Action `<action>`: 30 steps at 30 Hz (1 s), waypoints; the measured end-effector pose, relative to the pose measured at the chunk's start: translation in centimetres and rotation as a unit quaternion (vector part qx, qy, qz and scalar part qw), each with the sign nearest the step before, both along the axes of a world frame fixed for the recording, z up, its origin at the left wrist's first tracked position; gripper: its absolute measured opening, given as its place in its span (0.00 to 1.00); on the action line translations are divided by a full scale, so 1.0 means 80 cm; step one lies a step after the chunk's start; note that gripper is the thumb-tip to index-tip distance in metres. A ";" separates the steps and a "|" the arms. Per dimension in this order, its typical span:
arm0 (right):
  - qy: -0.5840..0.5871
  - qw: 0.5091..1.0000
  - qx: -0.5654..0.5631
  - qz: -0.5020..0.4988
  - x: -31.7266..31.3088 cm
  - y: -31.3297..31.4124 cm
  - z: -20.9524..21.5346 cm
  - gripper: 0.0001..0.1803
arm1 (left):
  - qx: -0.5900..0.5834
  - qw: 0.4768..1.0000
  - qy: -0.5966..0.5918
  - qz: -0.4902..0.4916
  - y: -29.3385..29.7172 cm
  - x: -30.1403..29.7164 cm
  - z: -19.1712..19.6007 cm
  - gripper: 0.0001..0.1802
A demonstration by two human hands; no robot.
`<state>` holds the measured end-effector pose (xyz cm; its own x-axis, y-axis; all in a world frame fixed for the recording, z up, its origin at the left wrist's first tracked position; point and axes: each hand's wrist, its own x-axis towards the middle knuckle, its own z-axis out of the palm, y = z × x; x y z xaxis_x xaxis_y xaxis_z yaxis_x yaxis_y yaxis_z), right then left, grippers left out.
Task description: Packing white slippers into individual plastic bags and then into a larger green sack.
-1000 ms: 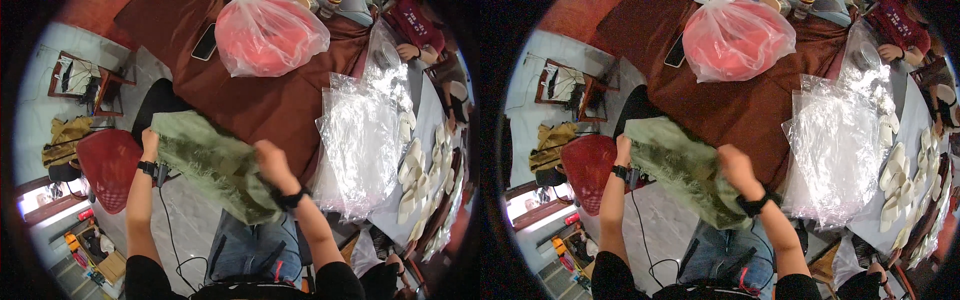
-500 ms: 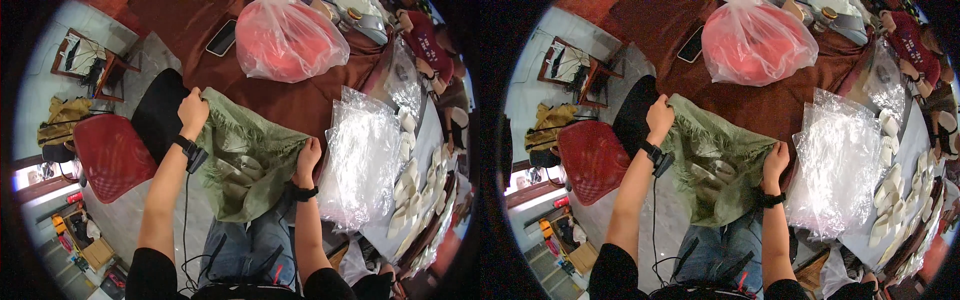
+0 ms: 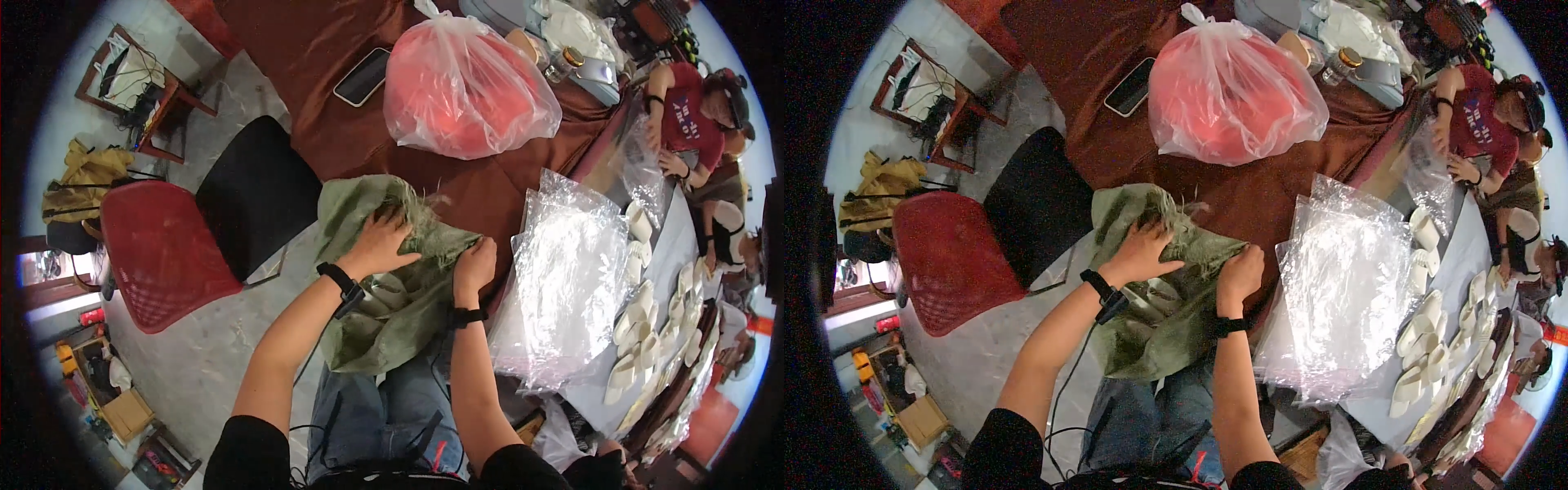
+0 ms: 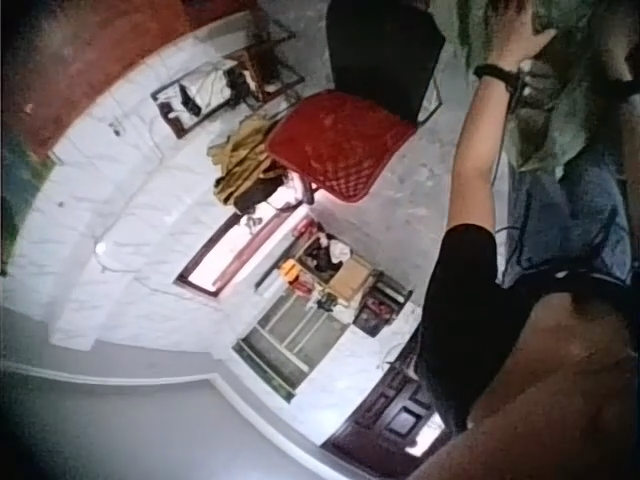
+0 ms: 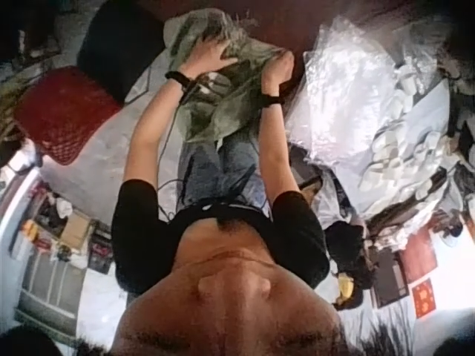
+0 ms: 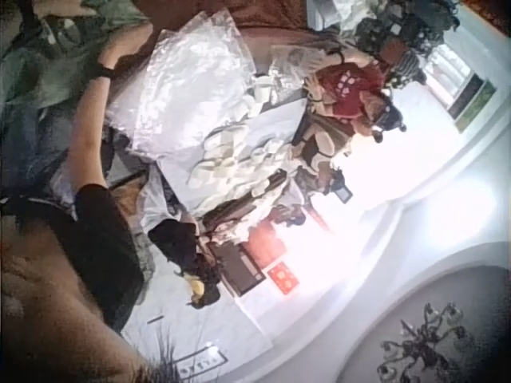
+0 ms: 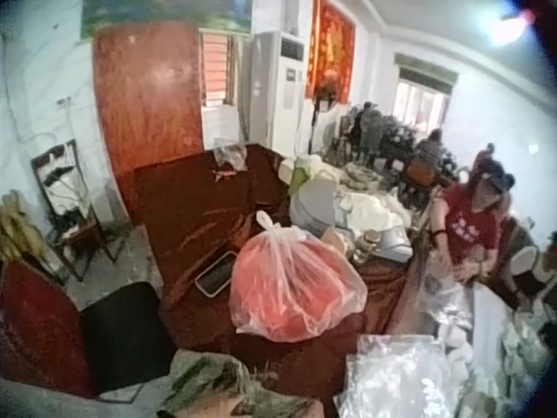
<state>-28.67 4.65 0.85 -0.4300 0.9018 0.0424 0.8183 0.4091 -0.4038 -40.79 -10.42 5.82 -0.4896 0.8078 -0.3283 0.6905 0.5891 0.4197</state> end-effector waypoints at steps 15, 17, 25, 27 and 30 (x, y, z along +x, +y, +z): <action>-0.022 0.934 0.255 0.250 -0.196 0.107 0.110 0.21 | -0.066 0.997 -0.004 0.037 0.039 -0.017 -0.019 0.45; -0.056 0.882 0.171 0.436 -0.195 0.119 0.118 0.08 | -0.077 0.995 0.041 0.056 0.044 -0.006 -0.026 0.43; 0.094 0.893 -0.033 0.438 -0.163 0.126 0.130 0.14 | -0.015 0.973 0.108 0.203 0.083 0.019 -0.050 0.40; 0.137 0.901 -0.092 0.402 -0.147 0.115 0.140 0.17 | -0.040 0.976 0.088 0.193 0.076 0.015 -0.038 0.40; 0.224 0.860 -0.363 0.279 -0.125 0.094 0.190 0.21 | -0.009 0.972 0.072 0.225 0.071 0.010 -0.028 0.33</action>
<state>-38.65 12.17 16.09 -0.8919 0.4186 -0.1712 0.2722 0.1946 -0.9424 -39.99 -4.74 3.56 -0.8332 0.4965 -0.2435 0.4125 0.8512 0.3244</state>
